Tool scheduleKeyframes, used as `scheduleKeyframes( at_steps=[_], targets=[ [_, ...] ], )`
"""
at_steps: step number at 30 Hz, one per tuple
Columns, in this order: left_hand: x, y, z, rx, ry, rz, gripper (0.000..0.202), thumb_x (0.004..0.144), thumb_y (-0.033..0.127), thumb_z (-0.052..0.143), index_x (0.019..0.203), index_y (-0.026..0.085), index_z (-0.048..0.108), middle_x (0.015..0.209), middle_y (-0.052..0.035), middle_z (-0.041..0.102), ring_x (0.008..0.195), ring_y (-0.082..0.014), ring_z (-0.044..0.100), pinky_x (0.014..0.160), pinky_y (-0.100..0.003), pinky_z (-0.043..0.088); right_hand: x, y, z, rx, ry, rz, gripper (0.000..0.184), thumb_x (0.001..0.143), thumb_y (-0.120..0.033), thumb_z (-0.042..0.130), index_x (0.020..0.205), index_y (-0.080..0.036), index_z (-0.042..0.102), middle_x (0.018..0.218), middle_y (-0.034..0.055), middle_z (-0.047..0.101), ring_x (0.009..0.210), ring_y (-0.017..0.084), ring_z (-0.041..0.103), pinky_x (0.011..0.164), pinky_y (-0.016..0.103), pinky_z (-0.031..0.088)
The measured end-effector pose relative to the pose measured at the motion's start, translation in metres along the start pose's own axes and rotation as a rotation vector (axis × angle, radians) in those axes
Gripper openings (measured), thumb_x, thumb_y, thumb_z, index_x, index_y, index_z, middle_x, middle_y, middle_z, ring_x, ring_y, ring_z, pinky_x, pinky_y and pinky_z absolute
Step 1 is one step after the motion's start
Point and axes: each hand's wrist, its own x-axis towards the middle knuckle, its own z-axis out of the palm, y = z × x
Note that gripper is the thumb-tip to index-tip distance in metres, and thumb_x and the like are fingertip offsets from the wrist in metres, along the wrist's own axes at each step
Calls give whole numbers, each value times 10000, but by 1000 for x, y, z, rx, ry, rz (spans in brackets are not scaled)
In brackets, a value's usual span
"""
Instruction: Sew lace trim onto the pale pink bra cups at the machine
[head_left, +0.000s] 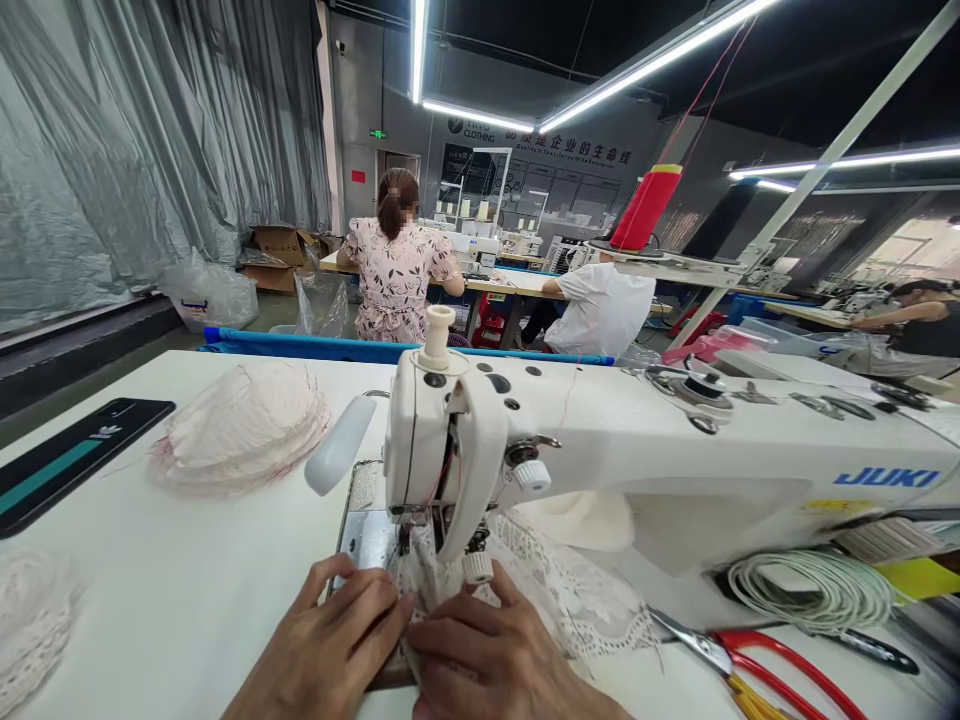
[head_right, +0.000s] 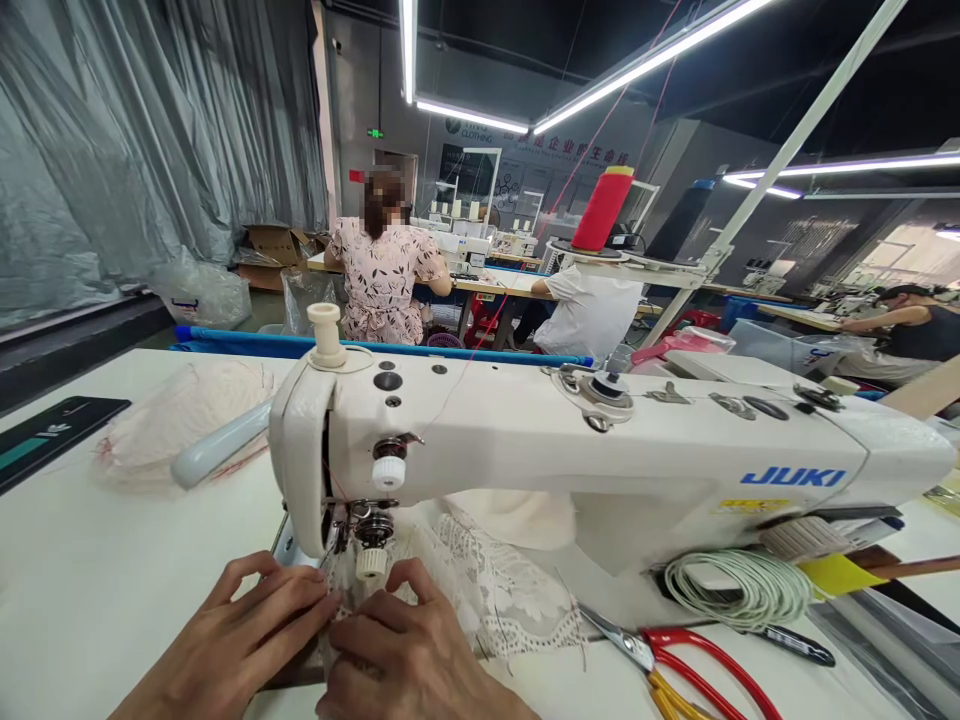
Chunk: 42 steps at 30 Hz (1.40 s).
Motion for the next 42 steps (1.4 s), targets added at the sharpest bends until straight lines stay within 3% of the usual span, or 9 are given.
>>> scheduleKeyframes(
  at_steps=[3, 7, 11, 16, 24, 29, 32, 38, 42],
  targets=[
    [1, -1, 2, -10, -5, 3, 409, 1006, 188, 256, 933, 154, 656, 817, -12, 668, 811, -124, 580, 834, -330, 313, -2, 1, 5, -2, 18, 12, 385, 981, -318, 386, 655, -173, 532, 692, -7, 647, 657, 110, 565, 726, 299, 334],
    [0, -3, 3, -48, 15, -37, 460, 1006, 188, 195, 926, 171, 648, 808, -15, 657, 784, -128, 573, 823, -331, 303, -1, 3, 10, 7, 103, 95, 594, 978, -513, 130, 832, -166, 590, 798, 30, 673, 689, 141, 569, 773, 336, 324],
    [0, -10, 2, -65, -32, -48, 357, 989, 217, 264, 1049, 175, 613, 891, -38, 661, 825, -149, 581, 847, -344, 288, 1, 5, 12, -33, 100, 185, 620, 921, -616, 193, 875, -155, 605, 771, 45, 665, 666, 164, 550, 786, 363, 315],
    [-1, -19, 4, -52, -143, -77, 314, 977, 226, 318, 1181, 178, 551, 960, -49, 645, 862, -148, 586, 907, -356, 248, 2, 12, 14, -61, 32, 207, 604, 898, -646, 231, 936, -171, 603, 803, 55, 665, 760, 196, 569, 837, 397, 296],
    [1, -14, 2, -26, -112, -60, 335, 945, 137, 295, 1138, 151, 568, 974, -65, 647, 899, -158, 584, 934, -365, 236, -1, 12, 11, -112, -4, 185, 563, 886, -646, 293, 1022, -186, 588, 987, 83, 659, 855, 213, 559, 907, 415, 276],
    [-5, -16, 2, 14, -146, -11, 324, 911, 116, 330, 1142, 133, 557, 1023, -90, 658, 1012, -164, 567, 986, -376, 197, -6, 4, 24, -112, 119, 106, 685, 916, -620, 98, 971, -150, 594, 855, 82, 663, 766, 190, 556, 830, 380, 319],
    [-8, -20, 4, 6, -140, 12, 296, 917, 150, 373, 1149, 147, 556, 1047, -82, 663, 1032, -148, 563, 1005, -359, 185, -5, 1, 28, -90, 128, 124, 721, 922, -603, 37, 967, -147, 594, 794, 62, 647, 698, 171, 554, 740, 357, 325],
    [-9, -21, 4, 80, -150, 9, 288, 943, 220, 378, 1149, 133, 561, 1096, -85, 665, 1081, -169, 533, 1025, -392, 171, -4, 2, 23, -102, 86, 147, 669, 924, -614, 107, 932, -154, 594, 809, 67, 637, 693, 181, 553, 731, 366, 333],
    [-12, -22, 5, 134, -86, -2, 307, 970, 204, 322, 1134, 150, 575, 1056, -80, 680, 1052, -170, 540, 994, -395, 198, -5, 6, 18, -120, -32, 185, 323, 944, -440, 407, 908, -168, 577, 895, 63, 636, 767, 187, 554, 805, 374, 346]
  ],
)
